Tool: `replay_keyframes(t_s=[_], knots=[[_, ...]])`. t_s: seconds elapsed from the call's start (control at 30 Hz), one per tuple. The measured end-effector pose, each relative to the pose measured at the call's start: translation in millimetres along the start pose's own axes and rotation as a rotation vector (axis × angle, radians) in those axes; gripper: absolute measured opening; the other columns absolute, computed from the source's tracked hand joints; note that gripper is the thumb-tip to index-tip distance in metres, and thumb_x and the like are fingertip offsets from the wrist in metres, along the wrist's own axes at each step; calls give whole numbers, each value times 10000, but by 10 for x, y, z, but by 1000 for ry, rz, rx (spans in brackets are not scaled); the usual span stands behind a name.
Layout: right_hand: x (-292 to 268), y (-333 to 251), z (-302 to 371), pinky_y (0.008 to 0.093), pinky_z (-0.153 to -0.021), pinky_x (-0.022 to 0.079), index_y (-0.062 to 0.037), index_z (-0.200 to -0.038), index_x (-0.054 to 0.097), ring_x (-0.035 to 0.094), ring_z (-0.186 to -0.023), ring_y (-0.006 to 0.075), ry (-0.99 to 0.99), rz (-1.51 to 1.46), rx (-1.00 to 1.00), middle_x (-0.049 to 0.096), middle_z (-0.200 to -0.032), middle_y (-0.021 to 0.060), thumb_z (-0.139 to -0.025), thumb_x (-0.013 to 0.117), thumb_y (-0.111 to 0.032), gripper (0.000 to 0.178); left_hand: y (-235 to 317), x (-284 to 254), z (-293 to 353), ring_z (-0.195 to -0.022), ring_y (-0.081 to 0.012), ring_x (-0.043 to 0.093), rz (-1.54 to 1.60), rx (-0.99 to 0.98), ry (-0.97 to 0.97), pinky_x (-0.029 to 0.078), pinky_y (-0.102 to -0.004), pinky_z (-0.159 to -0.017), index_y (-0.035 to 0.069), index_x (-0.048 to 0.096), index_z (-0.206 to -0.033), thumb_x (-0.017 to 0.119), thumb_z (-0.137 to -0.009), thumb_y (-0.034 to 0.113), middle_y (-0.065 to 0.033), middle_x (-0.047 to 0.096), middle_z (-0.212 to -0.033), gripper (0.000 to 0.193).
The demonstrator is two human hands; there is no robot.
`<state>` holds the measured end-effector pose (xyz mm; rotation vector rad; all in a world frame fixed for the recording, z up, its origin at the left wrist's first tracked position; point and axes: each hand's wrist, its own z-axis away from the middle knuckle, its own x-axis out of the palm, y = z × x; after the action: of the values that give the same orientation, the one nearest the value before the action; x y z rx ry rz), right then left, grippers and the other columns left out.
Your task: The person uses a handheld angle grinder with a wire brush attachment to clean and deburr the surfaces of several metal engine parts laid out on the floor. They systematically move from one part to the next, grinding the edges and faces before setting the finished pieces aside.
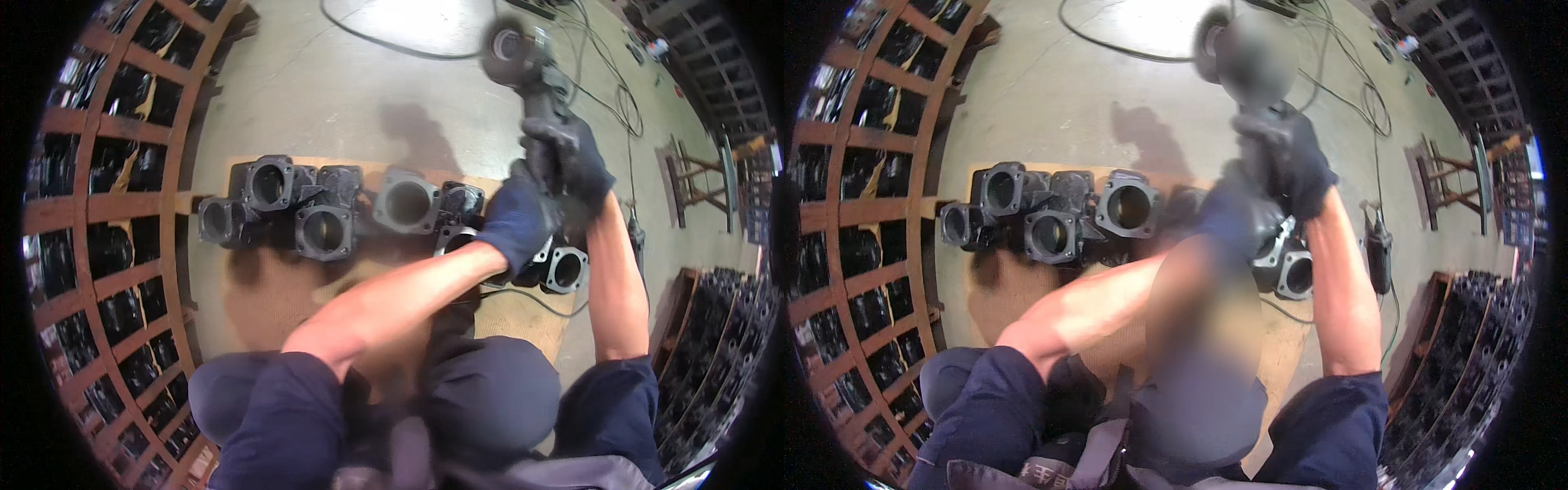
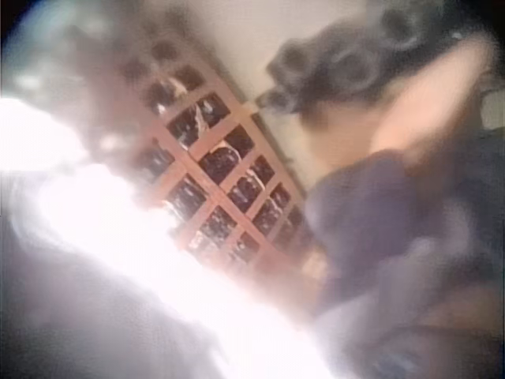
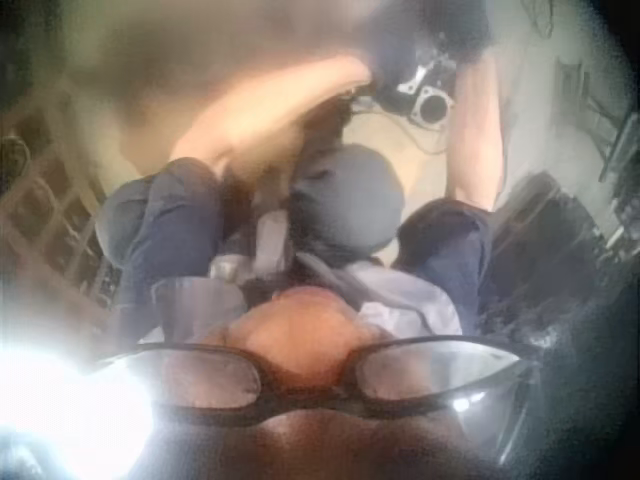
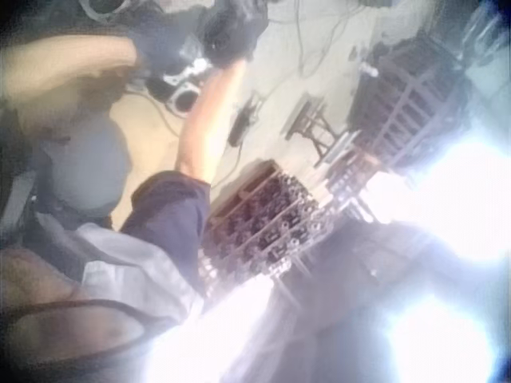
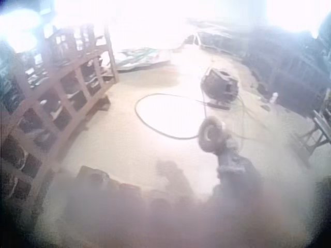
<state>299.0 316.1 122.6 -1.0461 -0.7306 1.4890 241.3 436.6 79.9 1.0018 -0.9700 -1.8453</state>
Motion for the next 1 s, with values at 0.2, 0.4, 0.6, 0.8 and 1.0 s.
replay_keyframes(t_s=[0.2, 0.4, 0.6, 0.8, 1.0], knots=[[-350, 441, -220, 350, -712, 597, 15, -1049, 719, 698, -751, 242, -50, -243, -78, 712, -891, 150, -930, 692, -312, 349, 340, -374, -60, -1081, -361, 701, 42, 31, -350, 537, -451, -926, -18, 543, -1329, 773, -856, 406, -223, 707, -1159, 676], [-185, 630, -718, 360, -700, 586, 20, -1030, 715, 696, -749, 242, -59, -308, 176, 712, -863, 138, -879, 727, -261, 318, -39, -1743, -261, -985, -320, 732, -481, 346, -109, 588, -408, -849, 4, 607, -1297, 732, -900, 349, -236, 725, -1104, 541], [147, 732, -1112, 361, -754, 600, 14, -1077, 689, 704, -768, 235, -172, -246, 126, 720, -911, 129, -880, 730, -292, 367, -1006, -3575, 332, -943, -310, 727, -787, 121, 401, 582, -408, -855, 4, 616, -1287, 807, -851, 352, -232, 724, -1059, 589], [-286, 1381, -1749, 364, -771, 613, -28, -1265, 639, 718, -828, 234, -335, -358, 191, 721, -1014, 123, -891, 704, -329, 484, -1398, -3674, 783, -1080, -370, 703, -774, 132, 371, 549, -429, -933, -13, 610, -1282, 855, -781, 331, -250, 701, -1161, 656], [-582, 1634, -1659, 333, -761, 604, -34, -1314, 633, 713, -823, 205, -270, -373, 179, 731, -1046, 99, -893, 710, -329, 520, -1910, -3489, 835, -1251, -394, 599, -1101, 367, 457, 455, -492, -1057, 20, 548, -1383, 900, -655, 328, -215, 614, -1368, 865]])
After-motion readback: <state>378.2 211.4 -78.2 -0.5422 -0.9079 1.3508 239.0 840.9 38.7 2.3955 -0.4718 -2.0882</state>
